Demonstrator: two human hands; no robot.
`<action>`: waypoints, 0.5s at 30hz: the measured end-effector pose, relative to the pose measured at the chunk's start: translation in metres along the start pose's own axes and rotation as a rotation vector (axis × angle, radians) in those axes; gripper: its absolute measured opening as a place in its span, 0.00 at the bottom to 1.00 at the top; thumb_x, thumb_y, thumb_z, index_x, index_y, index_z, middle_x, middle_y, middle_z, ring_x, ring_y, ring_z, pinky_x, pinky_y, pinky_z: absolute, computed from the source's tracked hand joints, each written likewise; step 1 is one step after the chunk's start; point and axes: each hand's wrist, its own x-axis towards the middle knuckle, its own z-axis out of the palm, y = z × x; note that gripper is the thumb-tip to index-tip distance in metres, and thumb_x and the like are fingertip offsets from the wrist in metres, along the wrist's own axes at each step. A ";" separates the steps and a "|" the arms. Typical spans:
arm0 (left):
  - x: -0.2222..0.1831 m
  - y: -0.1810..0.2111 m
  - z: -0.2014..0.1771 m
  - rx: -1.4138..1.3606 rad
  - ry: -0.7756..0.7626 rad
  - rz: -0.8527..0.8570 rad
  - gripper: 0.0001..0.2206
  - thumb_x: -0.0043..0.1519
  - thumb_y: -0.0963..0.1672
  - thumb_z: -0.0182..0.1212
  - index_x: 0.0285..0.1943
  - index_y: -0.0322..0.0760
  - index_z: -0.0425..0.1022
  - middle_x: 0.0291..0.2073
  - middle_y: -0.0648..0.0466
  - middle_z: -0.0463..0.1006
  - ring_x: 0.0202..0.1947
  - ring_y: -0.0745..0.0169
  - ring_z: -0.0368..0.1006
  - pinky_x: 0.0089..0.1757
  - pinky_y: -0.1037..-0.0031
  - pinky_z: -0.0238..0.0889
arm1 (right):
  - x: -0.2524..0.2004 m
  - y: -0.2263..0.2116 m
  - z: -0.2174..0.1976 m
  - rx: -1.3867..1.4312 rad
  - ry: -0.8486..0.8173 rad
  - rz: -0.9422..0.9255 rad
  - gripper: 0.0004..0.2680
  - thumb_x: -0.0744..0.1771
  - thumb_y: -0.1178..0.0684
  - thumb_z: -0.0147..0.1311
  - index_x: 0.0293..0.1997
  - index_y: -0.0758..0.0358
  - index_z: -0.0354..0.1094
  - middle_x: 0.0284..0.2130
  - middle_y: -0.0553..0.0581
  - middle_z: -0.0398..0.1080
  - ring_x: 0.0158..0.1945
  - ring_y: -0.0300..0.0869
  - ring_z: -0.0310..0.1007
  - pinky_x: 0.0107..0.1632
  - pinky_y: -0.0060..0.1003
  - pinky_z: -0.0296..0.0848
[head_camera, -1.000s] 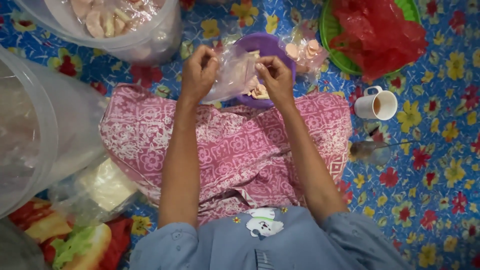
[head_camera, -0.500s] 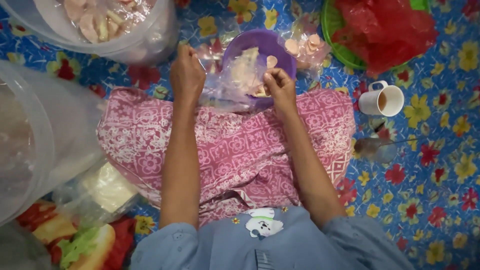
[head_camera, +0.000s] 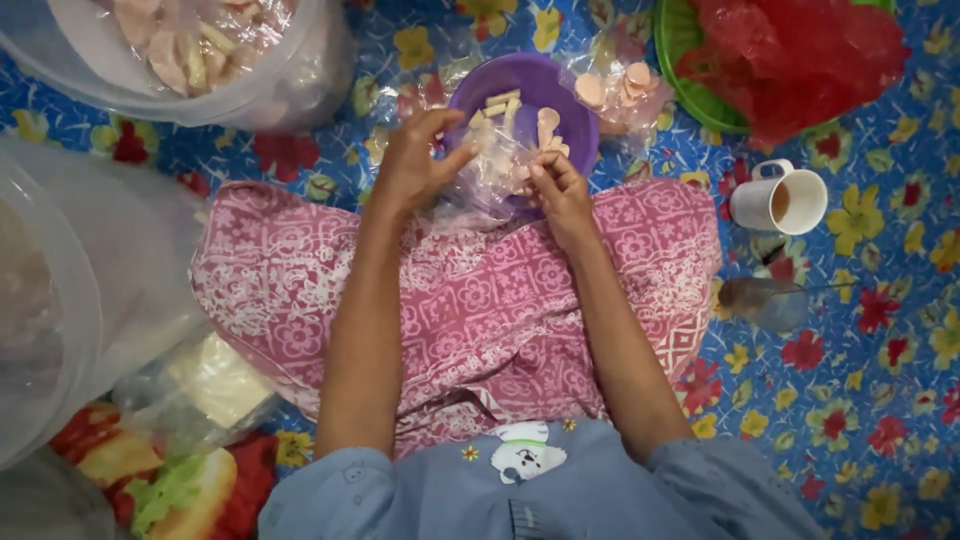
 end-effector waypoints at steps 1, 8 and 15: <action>-0.001 0.000 0.001 0.000 0.000 -0.002 0.17 0.52 0.44 0.69 0.48 0.35 0.73 0.33 0.42 0.73 0.36 0.42 0.72 0.36 0.65 0.68 | 0.001 0.002 -0.001 0.001 0.000 0.002 0.02 0.66 0.56 0.49 0.39 0.60 0.63 0.26 0.51 0.63 0.28 0.35 0.68 0.27 0.22 0.66; 0.003 0.001 0.005 -0.012 -0.082 -0.149 0.13 0.48 0.41 0.69 0.40 0.37 0.74 0.26 0.48 0.75 0.29 0.49 0.74 0.31 0.68 0.67 | 0.004 0.012 -0.008 0.099 -0.035 0.066 0.03 0.66 0.55 0.49 0.40 0.59 0.60 0.26 0.52 0.66 0.28 0.35 0.68 0.28 0.21 0.67; 0.005 0.003 0.001 0.040 -0.048 -0.111 0.07 0.49 0.41 0.68 0.31 0.44 0.73 0.24 0.53 0.73 0.25 0.55 0.72 0.29 0.71 0.66 | 0.008 0.021 -0.006 0.070 -0.032 0.039 0.02 0.66 0.55 0.48 0.36 0.59 0.61 0.27 0.51 0.65 0.28 0.33 0.68 0.27 0.20 0.68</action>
